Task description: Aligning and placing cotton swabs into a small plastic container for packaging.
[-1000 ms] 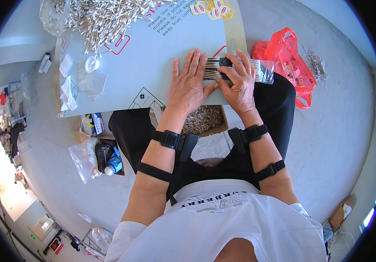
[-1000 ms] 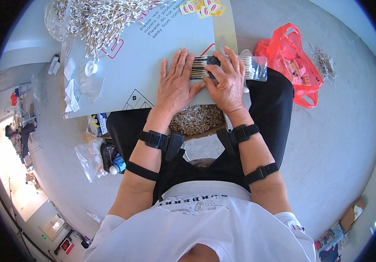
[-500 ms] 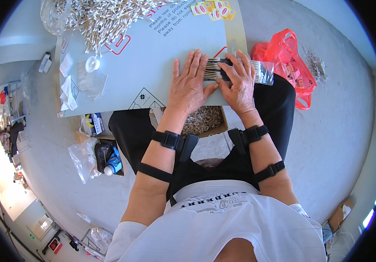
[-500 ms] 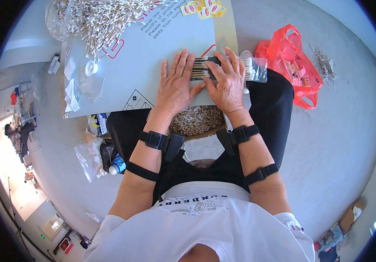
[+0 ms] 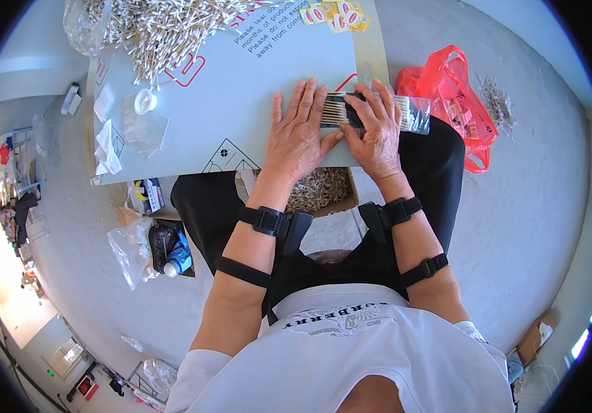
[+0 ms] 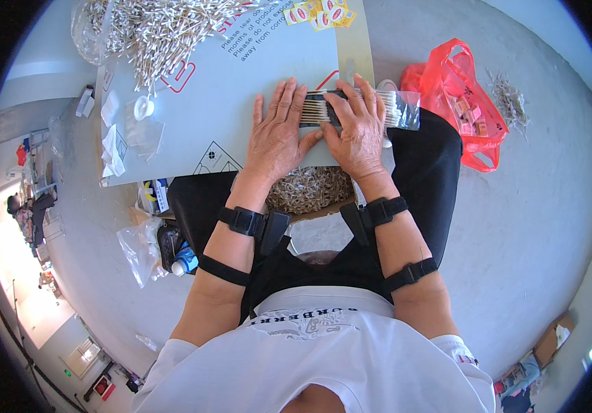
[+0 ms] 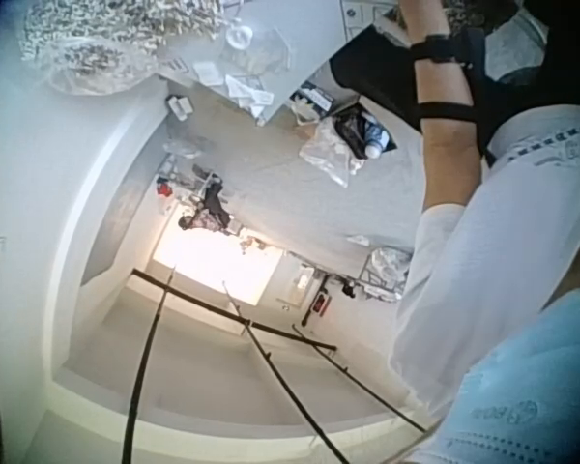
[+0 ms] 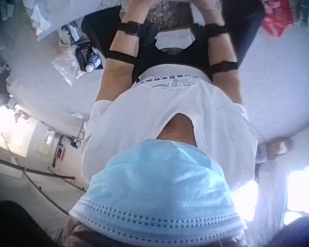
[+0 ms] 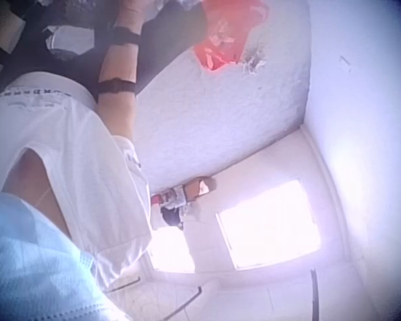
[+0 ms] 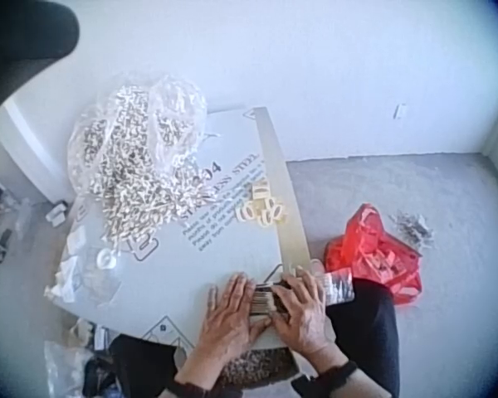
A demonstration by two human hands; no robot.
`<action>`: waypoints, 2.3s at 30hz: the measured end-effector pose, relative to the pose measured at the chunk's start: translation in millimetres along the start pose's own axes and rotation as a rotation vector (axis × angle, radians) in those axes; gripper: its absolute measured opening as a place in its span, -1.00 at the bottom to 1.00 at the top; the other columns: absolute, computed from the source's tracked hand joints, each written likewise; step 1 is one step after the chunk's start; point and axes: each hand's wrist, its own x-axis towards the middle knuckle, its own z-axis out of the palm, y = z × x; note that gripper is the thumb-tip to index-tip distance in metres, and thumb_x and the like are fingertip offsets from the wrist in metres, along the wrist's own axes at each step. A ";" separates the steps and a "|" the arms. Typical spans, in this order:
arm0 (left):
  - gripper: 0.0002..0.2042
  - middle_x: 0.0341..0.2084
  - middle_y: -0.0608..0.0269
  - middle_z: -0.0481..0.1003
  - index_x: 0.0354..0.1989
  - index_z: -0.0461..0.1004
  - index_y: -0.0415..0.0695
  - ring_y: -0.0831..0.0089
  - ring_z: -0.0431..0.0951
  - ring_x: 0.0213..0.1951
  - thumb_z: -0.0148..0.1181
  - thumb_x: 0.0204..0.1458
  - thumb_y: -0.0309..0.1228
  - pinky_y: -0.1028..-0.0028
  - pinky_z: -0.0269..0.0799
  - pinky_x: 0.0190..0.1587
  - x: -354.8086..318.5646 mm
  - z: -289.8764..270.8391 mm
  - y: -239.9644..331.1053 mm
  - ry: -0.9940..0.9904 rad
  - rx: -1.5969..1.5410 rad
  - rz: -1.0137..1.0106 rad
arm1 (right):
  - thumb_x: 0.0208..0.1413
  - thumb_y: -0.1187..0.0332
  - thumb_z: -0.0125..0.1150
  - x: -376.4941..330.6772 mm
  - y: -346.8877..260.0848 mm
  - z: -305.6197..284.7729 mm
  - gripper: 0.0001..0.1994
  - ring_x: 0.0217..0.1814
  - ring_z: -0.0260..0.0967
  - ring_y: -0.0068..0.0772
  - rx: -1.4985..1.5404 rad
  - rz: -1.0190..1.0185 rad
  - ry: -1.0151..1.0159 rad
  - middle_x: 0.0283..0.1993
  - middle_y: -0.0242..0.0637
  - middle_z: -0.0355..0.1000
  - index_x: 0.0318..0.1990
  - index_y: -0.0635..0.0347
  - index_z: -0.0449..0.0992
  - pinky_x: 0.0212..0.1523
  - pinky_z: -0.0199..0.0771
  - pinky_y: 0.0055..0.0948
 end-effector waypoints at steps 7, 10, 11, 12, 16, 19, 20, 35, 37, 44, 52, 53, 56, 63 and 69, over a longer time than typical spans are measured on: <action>-0.20 0.47 0.15 -0.01 0.45 0.03 -0.09 0.26 -0.07 0.49 0.15 0.12 0.04 -0.01 -0.26 0.46 1.1 -2.3 0.5 -0.013 -0.016 -0.005 | -0.16 0.39 0.36 1.7 1.3 -0.3 -0.56 0.48 0.04 -0.04 -0.010 -0.006 0.005 0.25 -0.20 0.36 0.00 0.08 0.58 0.42 -0.06 0.01; -0.22 0.47 0.16 -0.02 0.45 0.02 -0.08 0.26 -0.08 0.49 0.14 0.13 0.01 0.01 -0.26 0.47 1.9 -3.3 0.2 -0.030 0.008 -0.005 | -0.17 0.39 0.38 1.0 2.6 0.2 -0.59 0.47 0.05 -0.02 0.019 -0.016 0.015 0.26 -0.20 0.36 -0.04 0.08 0.61 0.41 -0.05 0.01; -0.22 0.47 0.16 -0.02 0.45 0.02 -0.08 0.26 -0.08 0.49 0.14 0.13 0.01 0.01 -0.26 0.47 1.8 -3.5 0.2 -0.022 0.011 -0.010 | -0.17 0.39 0.38 0.7 3.2 0.3 -0.59 0.47 0.05 -0.02 0.022 -0.025 0.016 0.26 -0.20 0.36 -0.04 0.08 0.61 0.41 -0.05 0.01; -0.23 0.47 0.16 -0.02 0.45 0.03 -0.08 0.27 -0.08 0.49 0.14 0.14 0.00 0.01 -0.26 0.47 1.5 -3.7 1.1 -0.025 0.002 -0.010 | -0.17 0.39 0.39 0.2 4.0 -0.3 -0.60 0.47 0.06 -0.01 0.020 -0.028 0.012 0.25 -0.19 0.36 -0.06 0.07 0.62 0.40 -0.04 0.02; -0.23 0.47 0.16 -0.02 0.46 0.03 -0.07 0.27 -0.08 0.49 0.14 0.13 -0.02 0.03 -0.25 0.47 -3.9 1.8 3.9 0.005 -0.035 -0.027 | -0.18 0.39 0.41 4.2 0.3 -6.7 -0.65 0.46 0.05 0.02 -0.017 -0.046 -0.027 0.25 -0.14 0.35 -0.12 0.08 0.64 0.39 -0.02 0.05; -0.24 0.46 0.15 0.00 0.44 0.05 -0.09 0.26 -0.06 0.48 0.15 0.13 -0.02 0.02 -0.24 0.46 -6.2 5.3 1.9 0.046 -0.057 -0.046 | -0.19 0.41 0.40 19.5 -11.8 -14.3 -0.68 0.45 0.06 0.04 -0.098 -0.095 -0.067 0.25 -0.08 0.33 -0.16 0.09 0.63 0.37 -0.01 0.08; -0.24 0.46 0.15 0.00 0.44 0.05 -0.09 0.26 -0.06 0.48 0.15 0.13 -0.02 0.02 -0.24 0.46 -5.9 6.3 2.3 0.056 -0.059 -0.053 | -0.19 0.42 0.39 26.6 -15.1 -16.5 -0.68 0.45 0.06 0.02 -0.146 -0.098 -0.133 0.25 -0.10 0.33 -0.17 0.10 0.63 0.36 0.00 0.09; -0.33 0.32 0.08 0.24 0.31 0.28 -0.20 0.18 0.13 0.39 0.17 0.08 -0.05 -0.02 -0.28 0.48 -6.6 6.1 5.8 -0.068 -0.148 -0.026 | 0.11 0.30 0.10 220.2 -75.7 131.5 -0.77 -0.11 0.51 0.12 -0.037 -0.081 -0.257 -0.23 0.03 0.55 -0.20 0.26 0.56 -0.07 0.50 -0.01; -0.32 0.32 0.07 0.25 0.30 0.29 -0.22 0.18 0.13 0.39 0.13 0.10 0.01 -0.02 -0.29 0.48 -7.7 6.9 4.6 -0.043 -0.136 -0.007 | 0.09 0.34 0.06 225.1 -72.6 126.1 -0.78 -0.11 0.51 0.13 -0.100 -0.066 -0.355 -0.24 0.03 0.55 -0.22 0.25 0.57 -0.07 0.51 -0.01; -0.27 0.47 0.09 -0.05 0.38 0.15 -0.23 0.24 -0.13 0.50 0.07 0.15 0.03 0.03 -0.33 0.47 -7.7 6.9 0.8 0.088 -0.174 -0.023 | 0.02 0.37 0.13 191.2 -27.0 55.5 -0.86 -0.29 0.45 0.10 -0.087 -0.302 -0.682 -0.43 -0.05 0.47 -0.45 0.26 0.43 -0.27 0.41 -0.03; -0.35 0.30 0.07 0.23 0.26 0.30 -0.24 0.20 0.05 0.43 0.09 0.15 0.02 -0.02 -0.26 0.46 -6.5 10.6 2.3 0.068 -0.147 -0.008 | 0.12 0.36 0.16 219.6 -51.8 111.9 -0.88 -0.19 0.49 -0.03 0.111 -0.451 -0.353 -0.28 -0.22 0.48 -0.22 0.10 0.57 -0.19 0.48 -0.17; -0.37 0.26 0.06 0.28 0.24 0.33 -0.25 0.19 0.11 0.40 0.09 0.15 0.01 -0.03 -0.24 0.45 -6.8 11.6 2.7 0.115 -0.171 0.000 | 0.13 0.36 0.15 223.3 -55.7 122.2 -0.88 -0.19 0.49 -0.03 0.101 -0.478 -0.292 -0.24 -0.24 0.48 -0.21 0.08 0.57 -0.19 0.49 -0.17; -0.36 0.26 0.03 0.28 0.24 0.32 -0.25 0.17 0.17 0.36 0.10 0.14 0.02 -0.04 -0.22 0.45 -7.2 9.7 4.1 0.087 -0.162 -0.006 | 0.12 0.36 0.15 232.5 -62.2 139.0 -0.91 -0.20 0.49 -0.02 0.003 -0.467 -0.301 -0.21 -0.26 0.48 -0.25 0.05 0.56 -0.19 0.49 -0.14; -0.34 0.32 0.03 0.22 0.26 0.30 -0.24 0.15 0.10 0.41 0.13 0.12 0.02 -0.03 -0.22 0.45 -9.4 13.9 2.3 0.116 -0.187 -0.011 | 0.08 0.35 0.18 204.8 -58.7 117.4 -0.91 -0.22 0.47 -0.02 -0.172 -0.550 -0.413 -0.25 -0.21 0.48 -0.36 0.16 0.50 -0.24 0.46 -0.12; -0.23 0.47 -0.01 -0.06 0.37 0.15 -0.27 0.14 -0.18 0.51 0.14 0.10 0.01 -0.03 -0.31 0.47 -5.5 10.4 5.0 0.121 -0.130 0.010 | 0.06 0.39 0.19 167.8 -26.1 63.8 -0.89 -0.24 0.44 -0.06 0.144 -0.344 -0.646 -0.34 -0.20 0.45 -0.42 0.23 0.49 -0.25 0.41 -0.18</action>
